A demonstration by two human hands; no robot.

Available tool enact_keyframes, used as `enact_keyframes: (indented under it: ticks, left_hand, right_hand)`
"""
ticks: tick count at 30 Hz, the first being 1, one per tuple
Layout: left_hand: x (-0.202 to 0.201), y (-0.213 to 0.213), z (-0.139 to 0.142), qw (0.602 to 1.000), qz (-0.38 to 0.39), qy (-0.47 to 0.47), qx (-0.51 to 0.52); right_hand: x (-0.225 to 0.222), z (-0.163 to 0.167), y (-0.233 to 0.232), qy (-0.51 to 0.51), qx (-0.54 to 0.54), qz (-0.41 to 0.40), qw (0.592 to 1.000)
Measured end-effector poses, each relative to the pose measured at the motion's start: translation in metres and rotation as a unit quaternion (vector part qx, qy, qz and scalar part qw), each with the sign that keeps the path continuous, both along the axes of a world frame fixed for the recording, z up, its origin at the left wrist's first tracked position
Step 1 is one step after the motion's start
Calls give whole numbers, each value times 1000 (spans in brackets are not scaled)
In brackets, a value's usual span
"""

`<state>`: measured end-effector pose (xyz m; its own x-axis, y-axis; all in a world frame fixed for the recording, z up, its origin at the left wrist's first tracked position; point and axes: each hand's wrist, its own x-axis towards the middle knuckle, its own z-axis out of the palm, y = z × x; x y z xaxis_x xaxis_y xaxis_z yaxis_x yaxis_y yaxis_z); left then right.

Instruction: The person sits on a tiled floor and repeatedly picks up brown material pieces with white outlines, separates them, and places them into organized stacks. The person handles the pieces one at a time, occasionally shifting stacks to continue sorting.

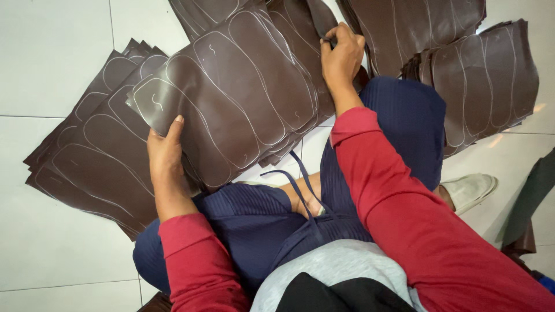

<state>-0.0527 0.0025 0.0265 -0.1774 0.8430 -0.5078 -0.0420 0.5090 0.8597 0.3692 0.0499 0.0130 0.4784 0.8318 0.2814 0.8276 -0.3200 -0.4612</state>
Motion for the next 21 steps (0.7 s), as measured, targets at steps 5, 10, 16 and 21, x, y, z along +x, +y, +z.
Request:
enact_keyframes:
  ticks: [5, 10, 16, 21]
  left_hand:
    - [0, 0, -1, 1000, 3, -14, 13]
    - [1, 1, -1, 1000, 15, 3, 8]
    - [5, -1, -2, 999, 0, 33, 37]
    - [6, 0, -5, 997, 1, 59, 44]
  right_hand:
    - [-19, 13, -12, -114, 72, 45, 990]
    - [-25, 14, -16, -94, 83, 74, 989]
    - [2, -3, 3, 76, 85, 60, 992]
    - [28, 10, 19, 22, -31, 44, 998]
